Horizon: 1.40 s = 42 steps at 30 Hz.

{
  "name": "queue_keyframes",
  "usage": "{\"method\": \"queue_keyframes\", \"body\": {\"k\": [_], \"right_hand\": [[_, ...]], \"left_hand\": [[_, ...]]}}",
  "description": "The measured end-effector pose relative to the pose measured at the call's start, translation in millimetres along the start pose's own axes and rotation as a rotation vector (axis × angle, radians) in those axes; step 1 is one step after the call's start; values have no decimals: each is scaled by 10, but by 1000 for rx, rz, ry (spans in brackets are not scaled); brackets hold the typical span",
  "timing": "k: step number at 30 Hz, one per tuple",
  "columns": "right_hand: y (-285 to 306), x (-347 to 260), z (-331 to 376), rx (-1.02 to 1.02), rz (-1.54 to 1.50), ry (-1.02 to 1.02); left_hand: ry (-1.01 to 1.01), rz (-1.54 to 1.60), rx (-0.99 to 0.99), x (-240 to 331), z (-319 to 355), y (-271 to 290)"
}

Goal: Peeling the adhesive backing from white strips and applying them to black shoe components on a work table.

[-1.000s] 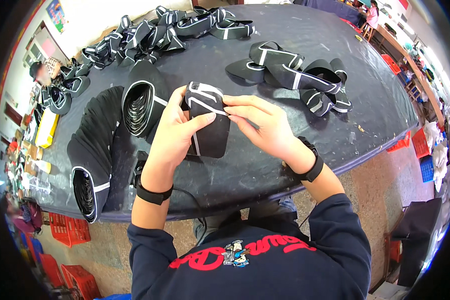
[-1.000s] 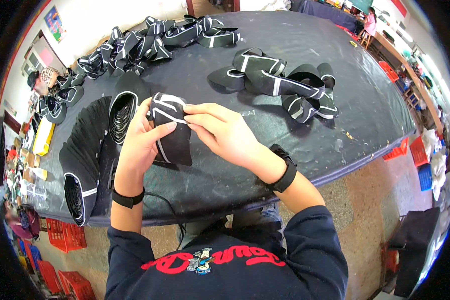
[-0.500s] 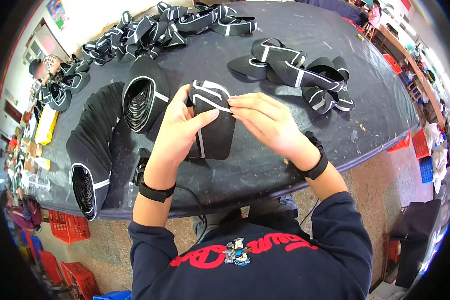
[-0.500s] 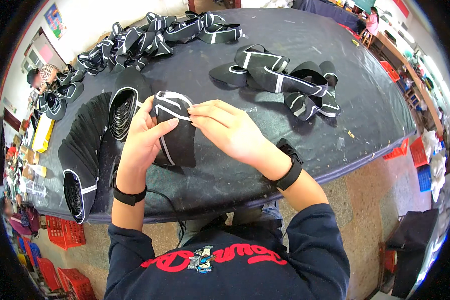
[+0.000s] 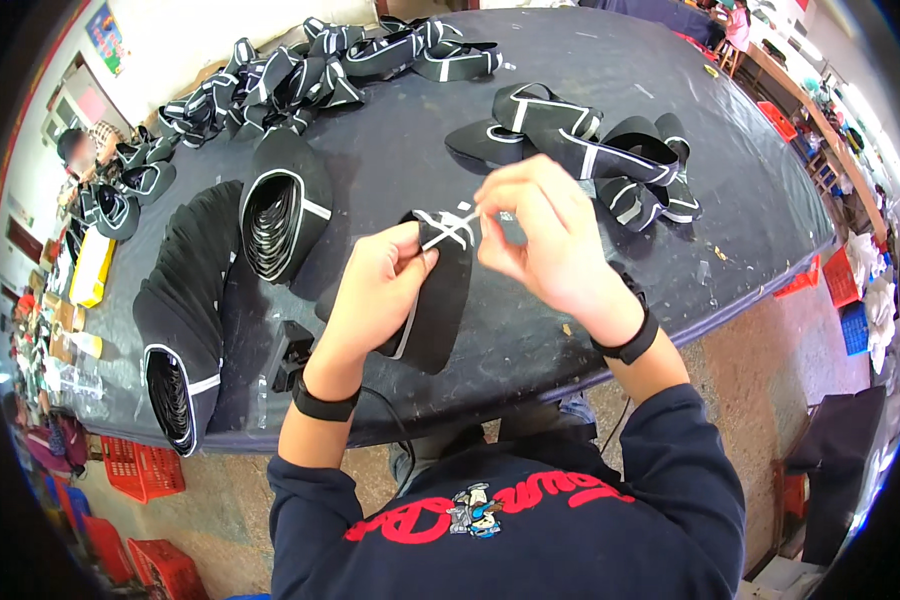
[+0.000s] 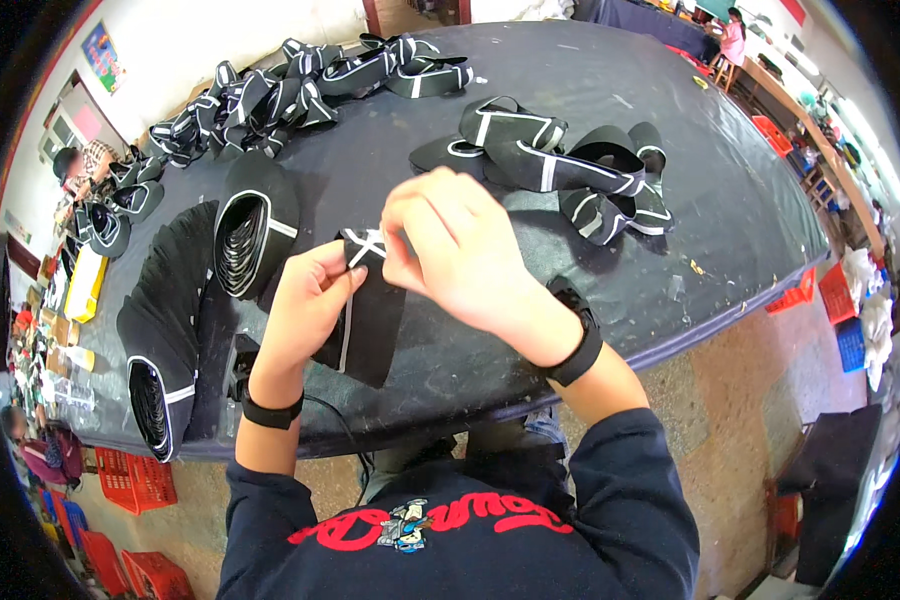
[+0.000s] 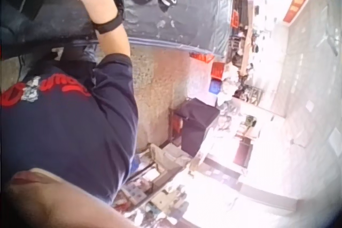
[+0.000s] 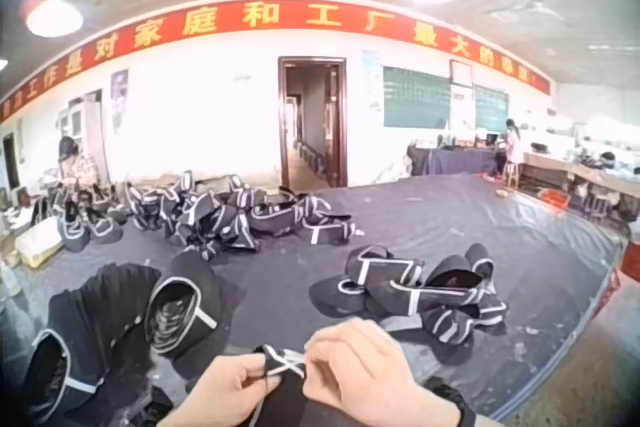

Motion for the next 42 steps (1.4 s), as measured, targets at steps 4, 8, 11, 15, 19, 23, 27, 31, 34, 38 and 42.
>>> {"method": "queue_keyframes", "body": {"k": [4, 8, 11, 15, 19, 23, 27, 31, 34, 38, 42], "right_hand": [[22, 139, -101, 45, 146, 9], [-107, 230, -107, 9, 228, -23], [-262, 270, -35, -50, 251, -42], [-328, 184, 15, -112, 143, -37], [-111, 301, 116, 28, -274, -450], [-281, 209, 254, -172, -478, -535], [-364, 281, 357, -191, -500, -599], [-386, 272, 333, -265, -450, -563], [-553, 377, 472, -231, -1108, -906], [-683, 423, 442, -178, -1353, -965], [-554, 480, 296, -105, -1174, -692]], "left_hand": [[-27, 34, -35, 193, 89, -185], [-25, 3, -40, 286, 147, -205], [-88, 68, 6, 354, 144, -187], [-80, 107, 165, 336, 111, -44], [-226, 247, 467, 358, 166, 269], [-232, 371, 451, 282, 163, 333], [-286, 348, 513, 464, 242, 290], [-323, 129, 425, 466, 242, 231], [-266, 107, 376, 407, 273, 151], [-257, 111, 383, 417, 300, 75], [-143, 299, 412, 240, 246, 185]]}}
Point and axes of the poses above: each hand's wrist, its own z-axis away from the middle knuckle, its own y-axis out of the back of the hand, x = y × z, the point moved 10 cm from there along -z, towards the middle knuckle
